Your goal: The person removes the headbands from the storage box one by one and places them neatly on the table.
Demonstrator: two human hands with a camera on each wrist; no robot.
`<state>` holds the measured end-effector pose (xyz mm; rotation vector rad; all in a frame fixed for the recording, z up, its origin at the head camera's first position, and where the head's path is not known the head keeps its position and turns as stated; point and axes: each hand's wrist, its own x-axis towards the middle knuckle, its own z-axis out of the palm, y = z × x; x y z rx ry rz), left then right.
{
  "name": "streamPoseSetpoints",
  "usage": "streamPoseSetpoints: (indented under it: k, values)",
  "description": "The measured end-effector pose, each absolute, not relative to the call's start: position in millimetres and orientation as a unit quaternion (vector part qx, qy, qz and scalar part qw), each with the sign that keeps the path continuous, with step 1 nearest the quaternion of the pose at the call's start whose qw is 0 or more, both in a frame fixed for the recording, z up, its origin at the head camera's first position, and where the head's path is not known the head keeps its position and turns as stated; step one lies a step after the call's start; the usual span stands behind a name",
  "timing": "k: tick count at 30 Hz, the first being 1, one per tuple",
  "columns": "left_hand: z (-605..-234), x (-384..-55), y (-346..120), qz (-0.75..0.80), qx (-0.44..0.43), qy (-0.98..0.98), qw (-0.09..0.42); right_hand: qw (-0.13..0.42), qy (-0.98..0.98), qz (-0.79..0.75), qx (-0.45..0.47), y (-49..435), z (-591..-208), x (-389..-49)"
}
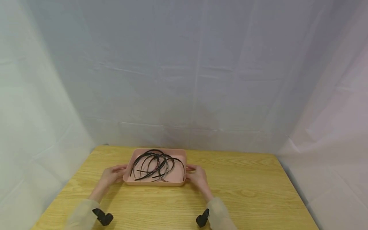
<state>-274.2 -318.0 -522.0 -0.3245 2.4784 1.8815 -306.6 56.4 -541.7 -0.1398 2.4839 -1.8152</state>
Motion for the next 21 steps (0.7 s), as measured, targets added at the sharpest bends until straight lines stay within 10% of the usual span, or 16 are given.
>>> streamPoseSetpoints:
  k: [21]
  values:
    - [-528.2, -276.2, -322.5, 0.624, -0.096, 0.775, 0.001, 0.046, 0.776, -0.629, -0.006, 52.1, -540.4, -302.2]
